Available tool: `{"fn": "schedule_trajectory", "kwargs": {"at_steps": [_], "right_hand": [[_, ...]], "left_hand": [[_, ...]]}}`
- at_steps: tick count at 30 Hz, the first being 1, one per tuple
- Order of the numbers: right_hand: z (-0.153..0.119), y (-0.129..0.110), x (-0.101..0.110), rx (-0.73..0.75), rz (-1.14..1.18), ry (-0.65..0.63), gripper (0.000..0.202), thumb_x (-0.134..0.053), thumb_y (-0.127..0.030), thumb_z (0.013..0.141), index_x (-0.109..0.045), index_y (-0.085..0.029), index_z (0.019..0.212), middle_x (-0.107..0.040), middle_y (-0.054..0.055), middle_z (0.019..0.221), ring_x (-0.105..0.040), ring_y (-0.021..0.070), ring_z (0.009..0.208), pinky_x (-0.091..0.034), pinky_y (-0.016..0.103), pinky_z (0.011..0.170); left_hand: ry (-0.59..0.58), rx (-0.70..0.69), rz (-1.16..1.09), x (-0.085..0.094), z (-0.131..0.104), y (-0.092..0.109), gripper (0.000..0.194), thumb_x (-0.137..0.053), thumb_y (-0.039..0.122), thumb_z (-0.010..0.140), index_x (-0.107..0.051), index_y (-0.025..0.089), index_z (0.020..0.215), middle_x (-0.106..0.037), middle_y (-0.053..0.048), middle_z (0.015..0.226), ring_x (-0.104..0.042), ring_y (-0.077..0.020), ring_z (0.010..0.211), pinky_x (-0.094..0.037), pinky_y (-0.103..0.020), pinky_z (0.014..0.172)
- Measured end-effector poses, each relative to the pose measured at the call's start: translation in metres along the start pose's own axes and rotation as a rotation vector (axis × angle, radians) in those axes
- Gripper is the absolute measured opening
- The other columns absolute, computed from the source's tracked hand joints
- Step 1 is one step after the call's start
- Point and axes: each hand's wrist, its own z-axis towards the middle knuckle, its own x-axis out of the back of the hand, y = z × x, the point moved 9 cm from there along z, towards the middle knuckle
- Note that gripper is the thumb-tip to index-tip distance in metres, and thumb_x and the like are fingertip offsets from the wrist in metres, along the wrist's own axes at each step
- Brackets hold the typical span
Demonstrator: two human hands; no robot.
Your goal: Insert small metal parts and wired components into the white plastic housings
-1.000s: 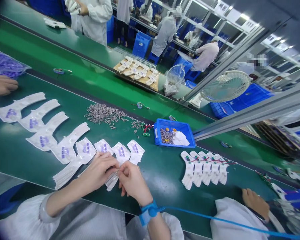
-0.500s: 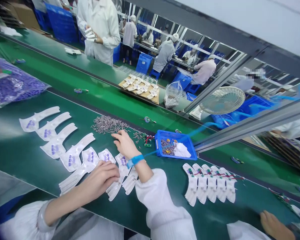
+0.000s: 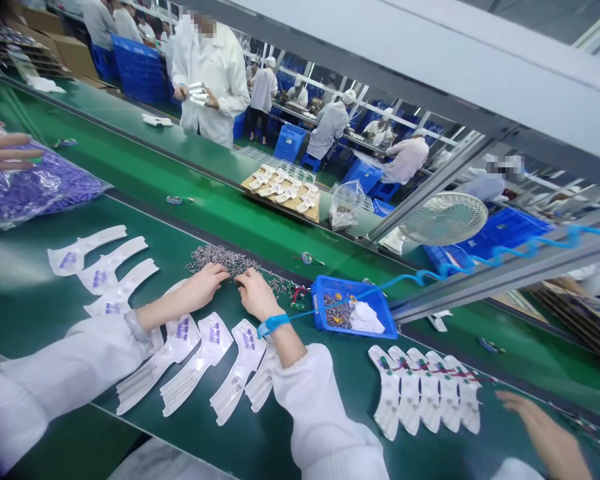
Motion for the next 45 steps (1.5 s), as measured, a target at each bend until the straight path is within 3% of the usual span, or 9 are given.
{"fn": "schedule_trajectory", "kwargs": {"at_steps": [4, 8, 16, 24, 27, 30, 34, 40, 45], "right_hand": [[-0.005, 0.01, -0.001, -0.08, -0.068, -0.016, 0.019, -0.049, -0.009, 0.092, -0.065, -0.017, 0.101, -0.059, 0.009, 0.105, -0.058, 0.0195, 0.098, -0.046, 0.03, 0.086], [-0.014, 0.02, 0.008, -0.121, -0.097, 0.003, 0.022, -0.047, -0.003, 0.089, -0.064, -0.015, 0.097, -0.059, 0.012, 0.105, -0.056, 0.023, 0.1, -0.043, 0.034, 0.088], [0.001, -0.014, -0.005, -0.03, -0.024, -0.018, 0.008, -0.055, -0.02, 0.094, -0.06, -0.019, 0.101, -0.06, 0.006, 0.103, -0.059, 0.0181, 0.091, -0.043, 0.028, 0.079], [-0.006, 0.003, 0.007, -0.08, -0.125, -0.005, 0.023, -0.048, -0.003, 0.088, -0.064, -0.013, 0.102, -0.058, 0.016, 0.11, -0.055, 0.0278, 0.104, -0.042, 0.039, 0.088], [-0.008, -0.016, 0.002, 0.077, 0.06, -0.043, 0.023, -0.054, -0.005, 0.087, -0.063, -0.018, 0.104, -0.059, 0.009, 0.108, -0.057, 0.0215, 0.099, -0.044, 0.033, 0.087], [-0.007, -0.042, -0.009, 0.22, 0.276, -0.116, 0.018, -0.059, -0.007, 0.084, -0.063, -0.019, 0.096, -0.06, 0.002, 0.092, -0.057, 0.0153, 0.085, -0.044, 0.026, 0.077], [0.0, -0.051, -0.019, 0.218, 0.288, -0.12, 0.006, -0.064, -0.014, 0.085, -0.062, -0.019, 0.088, -0.058, 0.0, 0.084, -0.055, 0.0145, 0.079, -0.041, 0.025, 0.071], [0.0, -0.043, -0.022, 0.176, 0.094, -0.113, 0.019, -0.05, -0.004, 0.088, -0.063, -0.018, 0.089, -0.056, 0.002, 0.088, -0.056, 0.0148, 0.081, -0.04, 0.026, 0.074], [-0.007, -0.029, -0.012, 0.135, 0.124, -0.091, 0.02, -0.059, -0.006, 0.086, -0.061, -0.016, 0.103, -0.058, 0.006, 0.102, -0.058, 0.0166, 0.09, -0.043, 0.027, 0.08]], "left_hand": [[-0.007, -0.022, -0.004, -0.007, -0.009, -0.001, 0.029, -0.041, -0.003, 0.08, -0.063, 0.015, 0.085, -0.059, -0.01, 0.093, -0.055, -0.0245, 0.091, -0.048, -0.039, 0.084], [0.017, -0.001, -0.02, -0.001, -0.019, -0.01, 0.03, -0.04, -0.003, 0.08, -0.061, 0.017, 0.086, -0.058, -0.009, 0.092, -0.055, -0.0242, 0.091, -0.049, -0.038, 0.081], [0.058, 0.068, -0.105, 0.013, -0.007, -0.02, 0.028, -0.041, 0.004, 0.085, -0.062, 0.018, 0.096, -0.058, -0.008, 0.101, -0.059, -0.022, 0.094, -0.05, -0.037, 0.085], [-0.27, -0.041, -0.262, 0.001, -0.03, 0.004, 0.022, -0.058, 0.007, 0.074, -0.069, 0.022, 0.086, -0.064, 0.0, 0.085, -0.063, -0.0145, 0.07, -0.048, -0.023, 0.063], [-0.326, -0.088, -0.27, -0.002, -0.034, 0.011, 0.022, -0.06, 0.009, 0.073, -0.071, 0.024, 0.085, -0.062, 0.0, 0.087, -0.063, -0.0149, 0.071, -0.047, -0.023, 0.063], [-0.317, -0.088, -0.236, -0.004, -0.029, 0.009, 0.014, -0.058, 0.011, 0.076, -0.068, 0.021, 0.076, -0.061, -0.001, 0.081, -0.063, -0.017, 0.073, -0.047, -0.025, 0.067], [-0.288, -0.059, -0.158, -0.004, -0.027, 0.002, 0.019, -0.052, 0.006, 0.077, -0.065, 0.02, 0.073, -0.06, -0.002, 0.079, -0.062, -0.0177, 0.072, -0.045, -0.026, 0.066], [-0.211, 0.015, -0.034, 0.0, -0.035, -0.011, 0.017, -0.048, 0.008, 0.084, -0.063, 0.018, 0.084, -0.056, -0.004, 0.081, -0.06, -0.0193, 0.068, -0.044, -0.028, 0.065], [-0.14, 0.01, -0.055, 0.006, -0.035, -0.017, 0.023, -0.04, 0.013, 0.093, -0.062, 0.019, 0.097, -0.057, -0.007, 0.092, -0.062, -0.0209, 0.08, -0.047, -0.031, 0.074]]}}
